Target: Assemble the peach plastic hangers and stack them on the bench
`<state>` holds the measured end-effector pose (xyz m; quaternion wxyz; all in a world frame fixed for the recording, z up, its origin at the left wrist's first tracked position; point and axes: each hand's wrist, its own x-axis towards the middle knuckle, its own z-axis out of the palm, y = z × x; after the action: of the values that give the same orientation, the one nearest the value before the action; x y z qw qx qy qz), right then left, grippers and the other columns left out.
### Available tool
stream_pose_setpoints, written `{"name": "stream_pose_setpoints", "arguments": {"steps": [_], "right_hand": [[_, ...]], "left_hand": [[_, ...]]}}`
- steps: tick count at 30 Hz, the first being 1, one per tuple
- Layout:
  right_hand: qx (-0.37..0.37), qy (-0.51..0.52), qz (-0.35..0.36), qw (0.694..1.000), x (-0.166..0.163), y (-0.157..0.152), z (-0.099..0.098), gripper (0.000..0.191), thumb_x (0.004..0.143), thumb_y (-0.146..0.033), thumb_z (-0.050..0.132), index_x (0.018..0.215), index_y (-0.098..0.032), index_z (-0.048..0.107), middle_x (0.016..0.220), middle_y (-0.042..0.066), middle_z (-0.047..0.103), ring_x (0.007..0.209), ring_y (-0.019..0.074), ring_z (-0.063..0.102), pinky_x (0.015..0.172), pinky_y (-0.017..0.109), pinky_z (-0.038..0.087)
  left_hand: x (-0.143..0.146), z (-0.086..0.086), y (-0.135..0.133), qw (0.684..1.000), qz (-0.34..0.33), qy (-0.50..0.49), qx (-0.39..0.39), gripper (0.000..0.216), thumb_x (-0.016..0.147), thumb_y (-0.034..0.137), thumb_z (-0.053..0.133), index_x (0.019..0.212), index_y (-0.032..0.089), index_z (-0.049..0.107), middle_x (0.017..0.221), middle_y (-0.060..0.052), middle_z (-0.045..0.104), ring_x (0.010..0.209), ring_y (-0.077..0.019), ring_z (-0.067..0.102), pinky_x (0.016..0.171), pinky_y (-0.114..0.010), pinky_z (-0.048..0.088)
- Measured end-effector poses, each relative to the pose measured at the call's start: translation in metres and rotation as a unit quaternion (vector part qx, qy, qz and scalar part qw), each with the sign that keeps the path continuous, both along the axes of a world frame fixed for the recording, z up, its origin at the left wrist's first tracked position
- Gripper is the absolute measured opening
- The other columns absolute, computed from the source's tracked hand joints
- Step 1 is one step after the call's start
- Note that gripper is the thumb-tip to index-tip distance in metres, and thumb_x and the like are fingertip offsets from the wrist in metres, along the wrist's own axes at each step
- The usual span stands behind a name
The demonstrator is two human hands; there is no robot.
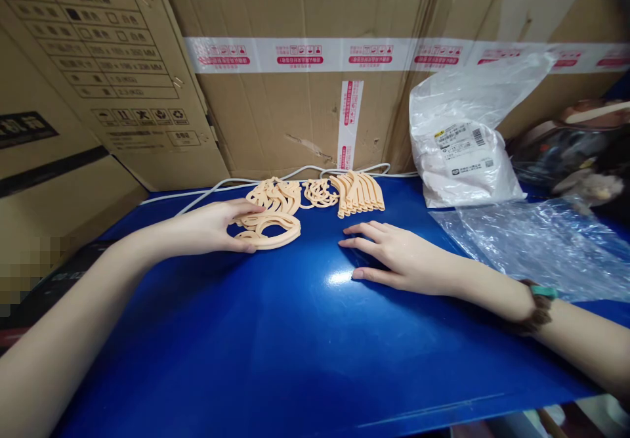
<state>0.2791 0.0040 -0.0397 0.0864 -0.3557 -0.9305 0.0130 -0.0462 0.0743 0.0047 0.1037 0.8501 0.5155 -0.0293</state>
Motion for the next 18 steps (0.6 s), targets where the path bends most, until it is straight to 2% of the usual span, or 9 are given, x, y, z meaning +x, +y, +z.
{"name": "stream_pose_setpoints", "arguments": {"steps": [18], "right_hand": [[0.000,0.009,0.002,1.000,0.0002,-0.0001,-0.0004,0.050,0.095,-0.050,0.044,0.132,-0.019,0.053,0.131,0.015,0.053,0.116,0.0287,0.054,0.097,0.048,0.045]], "left_hand": [[-0.0021,-0.0042,0.0029,1.000,-0.013,-0.009,0.018,0.086,0.072,0.067,0.061,0.143,0.023,0.041,0.150,-0.009,0.039,0.136,-0.0316,0.039,0.113,-0.044,0.029]]}}
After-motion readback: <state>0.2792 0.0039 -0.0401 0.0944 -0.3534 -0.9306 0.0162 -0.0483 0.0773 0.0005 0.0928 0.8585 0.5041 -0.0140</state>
